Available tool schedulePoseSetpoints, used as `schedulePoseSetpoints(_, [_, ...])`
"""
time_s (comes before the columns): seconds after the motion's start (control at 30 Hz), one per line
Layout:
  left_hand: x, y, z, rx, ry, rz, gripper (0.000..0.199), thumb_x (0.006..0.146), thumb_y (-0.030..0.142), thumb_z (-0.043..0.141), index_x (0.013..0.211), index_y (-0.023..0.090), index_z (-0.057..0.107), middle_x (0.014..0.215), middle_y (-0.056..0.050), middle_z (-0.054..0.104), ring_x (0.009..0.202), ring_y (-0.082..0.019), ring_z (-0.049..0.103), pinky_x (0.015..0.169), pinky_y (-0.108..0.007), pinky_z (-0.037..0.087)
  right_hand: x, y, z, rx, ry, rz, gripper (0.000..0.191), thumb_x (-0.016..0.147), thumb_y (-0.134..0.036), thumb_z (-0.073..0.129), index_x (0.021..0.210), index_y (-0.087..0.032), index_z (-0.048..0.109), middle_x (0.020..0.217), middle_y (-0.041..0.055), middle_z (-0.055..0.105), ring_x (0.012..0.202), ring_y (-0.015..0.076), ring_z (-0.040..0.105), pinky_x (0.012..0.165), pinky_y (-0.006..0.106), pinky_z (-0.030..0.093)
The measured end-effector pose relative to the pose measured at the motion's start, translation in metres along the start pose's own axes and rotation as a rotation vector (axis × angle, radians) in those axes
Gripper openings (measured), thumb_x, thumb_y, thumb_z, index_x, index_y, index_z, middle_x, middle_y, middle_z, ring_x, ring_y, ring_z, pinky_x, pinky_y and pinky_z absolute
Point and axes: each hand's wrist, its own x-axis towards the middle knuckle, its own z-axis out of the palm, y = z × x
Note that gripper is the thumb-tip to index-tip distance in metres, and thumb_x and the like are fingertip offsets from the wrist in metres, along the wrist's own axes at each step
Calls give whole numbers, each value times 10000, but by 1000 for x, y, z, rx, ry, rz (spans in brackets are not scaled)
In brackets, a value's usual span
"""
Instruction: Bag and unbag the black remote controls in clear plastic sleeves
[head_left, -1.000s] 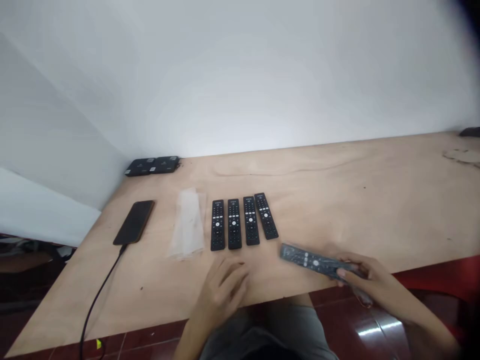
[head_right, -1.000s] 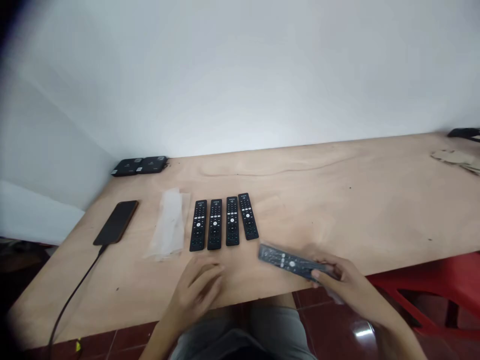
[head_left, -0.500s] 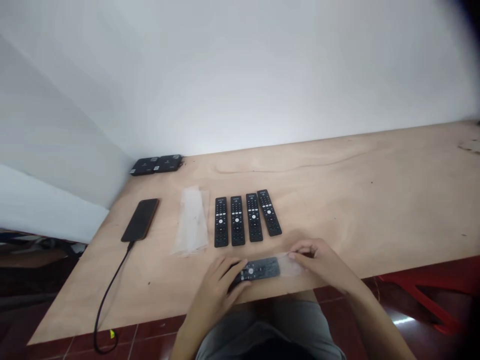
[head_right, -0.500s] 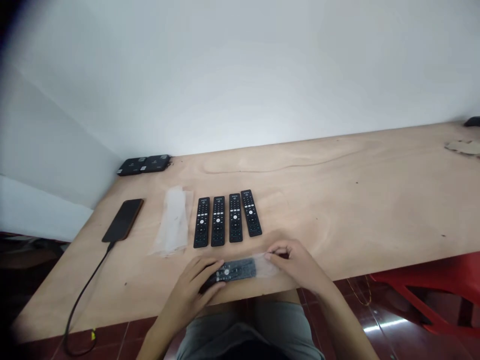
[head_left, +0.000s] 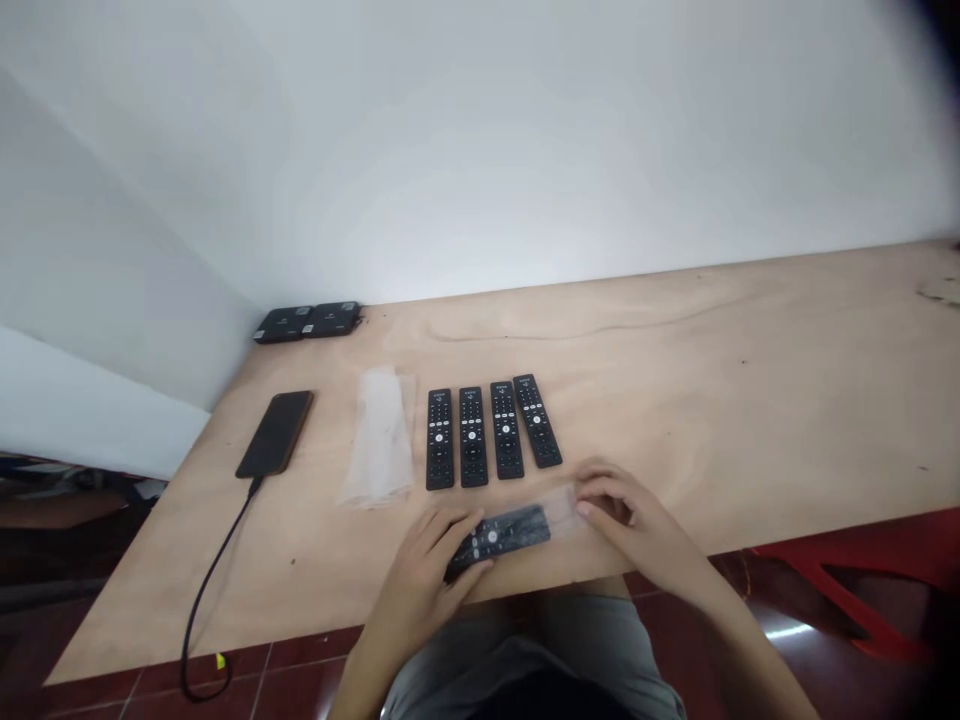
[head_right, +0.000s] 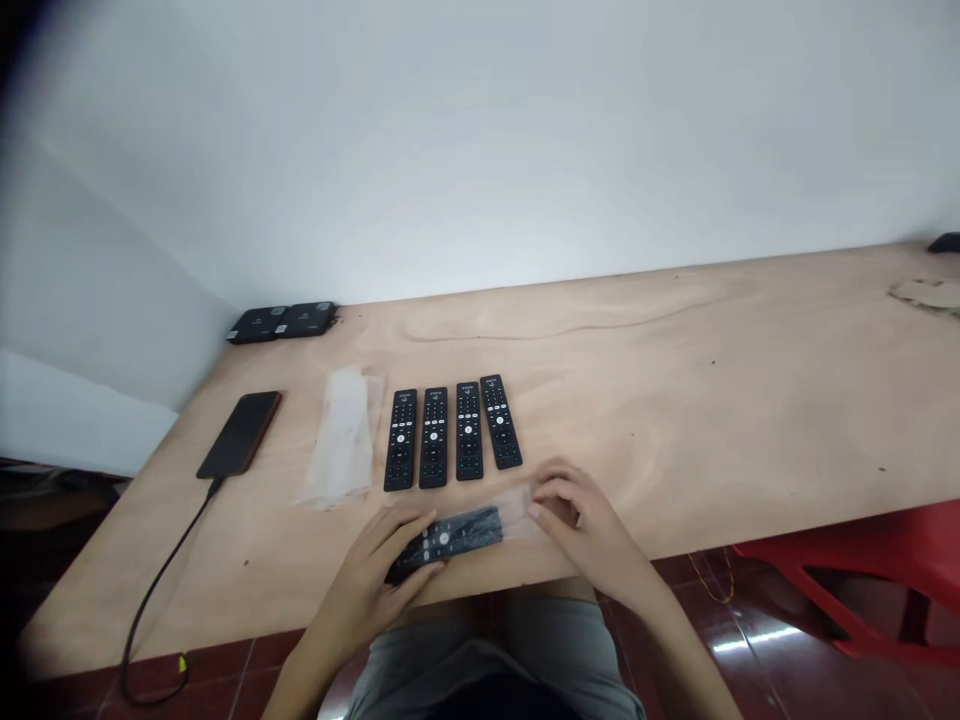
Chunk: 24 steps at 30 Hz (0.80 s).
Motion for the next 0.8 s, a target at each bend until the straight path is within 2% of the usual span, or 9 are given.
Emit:
schedulePoseSetpoints(0.13, [-1,3,-1,7,16,4,506,1029,278,792,1515,279,653,1303,-132,763,1193,-313,750,1006,-478,674,-3,2,9,70,-14,59,293,1032,-526,723,978,-254,820,1180,103,785,1141,320,719,1019,468,584])
schedulePoseSetpoints(0.3, [-2,5,-4,31,48,-4,523,1046,252,765,1546,271,616,1320,-140,737,1191,-310,736,1015,-488,664,-5,5,13,103,40,190,376,1019,-565,735,1208,-253,826,1145,93,818,1018,301,730,911,442,607])
schedulePoseSetpoints(0.47, [-3,6,-3,27,50,0,512,1056,243,749,1545,290,603,1306,-139,726,1176,-315,731,1007,-504,661,-3,-4,15,160,17,148,339,984,-577,786,1030,-243,812,1014,67,790,967,275,723,888,397,600])
schedulePoseSetpoints(0.53, [-3,6,-2,22,41,0,507,1056,243,751,1539,290,605,1305,-137,726,1181,-314,729,1008,-500,659,-3,-7,16,215,31,138,360,970,-601,803,971,-241,805,1061,78,792,1038,288,736,939,398,602])
schedulePoseSetpoints(0.63, [-3,6,-2,12,25,-5,507,1055,237,753,1539,277,609,1319,-139,721,1202,-310,722,1020,-486,653,-7,-7,17,295,35,179,401,1006,-627,768,898,-242,811,1304,112,786,1265,330,715,1083,438,579])
schedulePoseSetpoints(0.7, [-3,5,-1,5,22,-1,506,1053,235,752,1539,275,615,1330,-139,720,1217,-309,718,1028,-481,649,-9,-6,16,366,-25,197,433,1052,-615,723,849,-245,821,1469,103,743,1412,345,655,1195,479,521])
schedulePoseSetpoints(0.8, [-3,5,-2,1,30,12,499,1047,226,760,1526,265,629,1334,-136,715,1221,-303,711,1036,-473,642,-9,-6,16,420,-125,202,423,1058,-612,727,882,-257,875,1534,89,724,1477,353,618,1266,519,460])
